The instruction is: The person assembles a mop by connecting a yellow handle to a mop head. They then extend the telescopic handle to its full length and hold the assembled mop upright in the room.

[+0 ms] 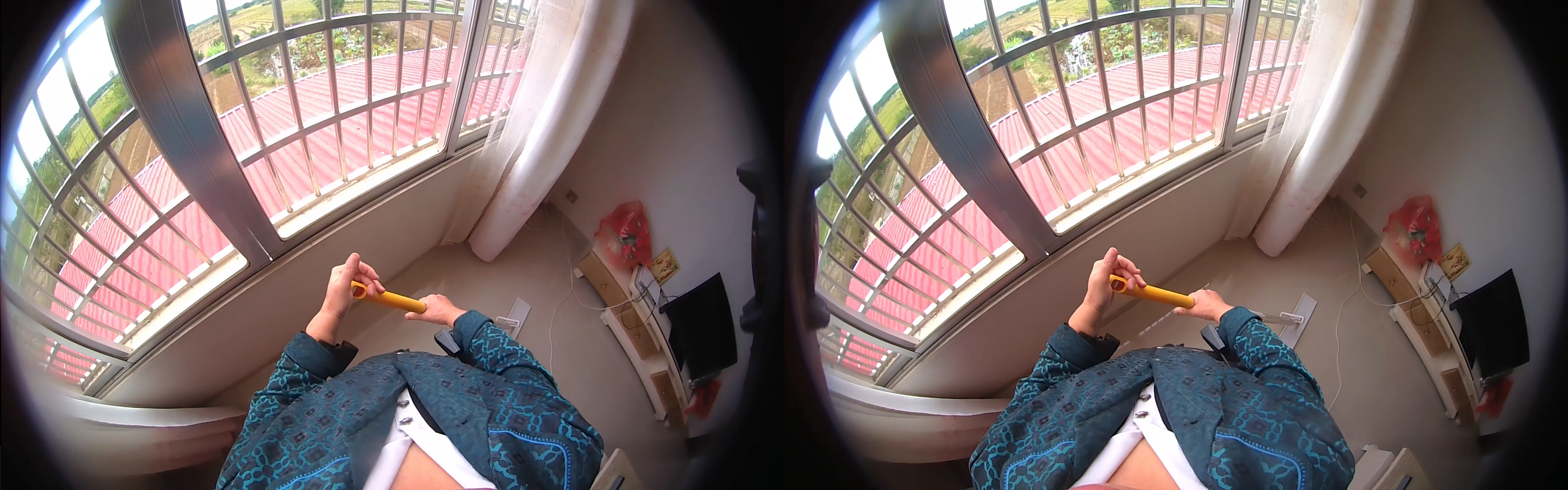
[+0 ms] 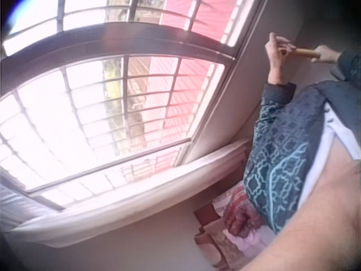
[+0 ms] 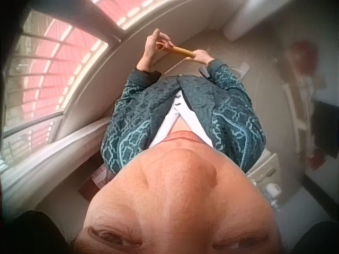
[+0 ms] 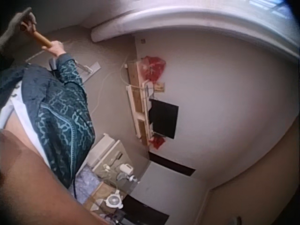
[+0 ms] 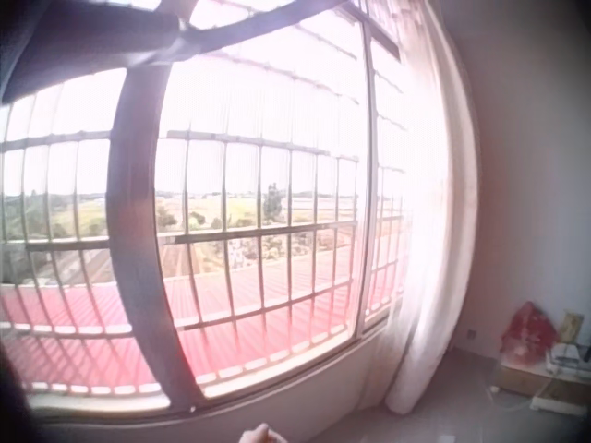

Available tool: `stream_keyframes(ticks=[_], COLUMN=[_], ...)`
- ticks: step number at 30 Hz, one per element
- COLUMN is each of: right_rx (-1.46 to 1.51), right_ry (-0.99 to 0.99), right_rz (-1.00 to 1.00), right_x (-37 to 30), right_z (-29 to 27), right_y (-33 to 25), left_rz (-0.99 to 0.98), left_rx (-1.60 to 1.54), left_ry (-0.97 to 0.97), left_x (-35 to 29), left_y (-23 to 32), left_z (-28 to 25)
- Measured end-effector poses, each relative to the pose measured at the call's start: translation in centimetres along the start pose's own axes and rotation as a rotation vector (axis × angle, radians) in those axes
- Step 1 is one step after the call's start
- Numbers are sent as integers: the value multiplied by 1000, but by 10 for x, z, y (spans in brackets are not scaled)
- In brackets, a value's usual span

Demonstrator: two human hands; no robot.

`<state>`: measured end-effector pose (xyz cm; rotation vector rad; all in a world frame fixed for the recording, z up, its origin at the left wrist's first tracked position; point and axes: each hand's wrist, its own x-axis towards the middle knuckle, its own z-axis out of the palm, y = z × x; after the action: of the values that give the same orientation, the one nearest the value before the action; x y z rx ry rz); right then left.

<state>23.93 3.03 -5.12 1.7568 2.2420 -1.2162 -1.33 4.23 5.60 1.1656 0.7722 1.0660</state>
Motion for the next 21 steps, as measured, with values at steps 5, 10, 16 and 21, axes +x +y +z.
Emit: stream_keyframes(ticks=[5,10,16,21], right_rx=[256,306,266,249], right_ry=[-90,-61,-10,-80], right_rz=[28,-19,-150,-314], right_x=[2,5,14,36], right_z=[36,57,68,67], right_y=[-28,-23,-42,-88], left_rz=[-121,-168,-99,27], left_rx=[-100,-271,-367,-343], left_ry=[9,-43,6,114], left_x=[-7,-18,-40,-74], left_y=[7,-8,6,40], left_z=[-41,-50,-63,-93])
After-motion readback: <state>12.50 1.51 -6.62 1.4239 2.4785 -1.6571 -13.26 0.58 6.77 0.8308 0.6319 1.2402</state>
